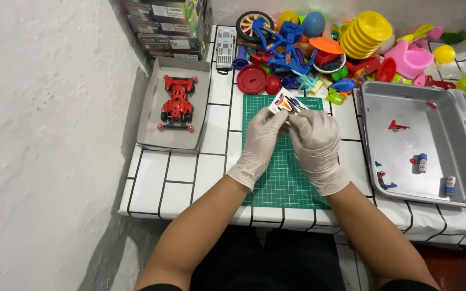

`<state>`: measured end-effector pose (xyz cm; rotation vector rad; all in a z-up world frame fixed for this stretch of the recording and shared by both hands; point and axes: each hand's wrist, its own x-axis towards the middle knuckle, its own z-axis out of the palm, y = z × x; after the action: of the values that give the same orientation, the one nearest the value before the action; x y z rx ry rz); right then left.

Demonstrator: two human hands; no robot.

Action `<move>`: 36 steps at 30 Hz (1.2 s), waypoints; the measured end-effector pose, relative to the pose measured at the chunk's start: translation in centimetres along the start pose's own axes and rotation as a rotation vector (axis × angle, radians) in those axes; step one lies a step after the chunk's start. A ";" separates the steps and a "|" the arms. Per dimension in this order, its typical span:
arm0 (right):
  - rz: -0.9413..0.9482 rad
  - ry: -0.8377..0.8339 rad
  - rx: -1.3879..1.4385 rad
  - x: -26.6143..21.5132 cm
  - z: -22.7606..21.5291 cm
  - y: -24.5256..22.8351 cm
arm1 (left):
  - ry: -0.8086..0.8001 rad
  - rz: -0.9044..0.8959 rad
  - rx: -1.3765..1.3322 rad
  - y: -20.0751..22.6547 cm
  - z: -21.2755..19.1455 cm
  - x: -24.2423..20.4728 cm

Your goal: The person assembles a red toy car by attaching small wheels to its chassis on a green cutting mat. They then place the completed toy into a gray box with a sticker. The person subsequently opens a new box containing a blue toy car and begins to assemble its black chassis.

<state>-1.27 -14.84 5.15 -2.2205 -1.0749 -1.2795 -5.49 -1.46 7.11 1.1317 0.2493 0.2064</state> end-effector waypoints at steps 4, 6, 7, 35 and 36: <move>-0.008 -0.083 0.068 1.7 -1.1 -3.1 | 0.126 0.093 0.058 0.8 -2.9 0.6; 0.232 -0.112 0.306 2.1 -1.1 -3.8 | 0.168 0.198 0.159 1.8 -5.2 0.5; 0.227 -0.110 0.314 2.7 -1.0 -3.9 | 0.176 0.203 0.161 2.5 -6.0 0.5; 0.881 -0.871 0.626 7.9 10.9 -13.8 | 0.671 0.583 1.450 7.5 -25.2 4.5; 0.859 -0.942 0.601 8.3 10.3 -14.2 | 0.686 0.600 1.471 7.6 -25.3 4.3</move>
<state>-3.67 4.39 5.90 -2.2988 -0.4693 0.4402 -9.25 24.79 3.41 2.5705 0.7233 1.0669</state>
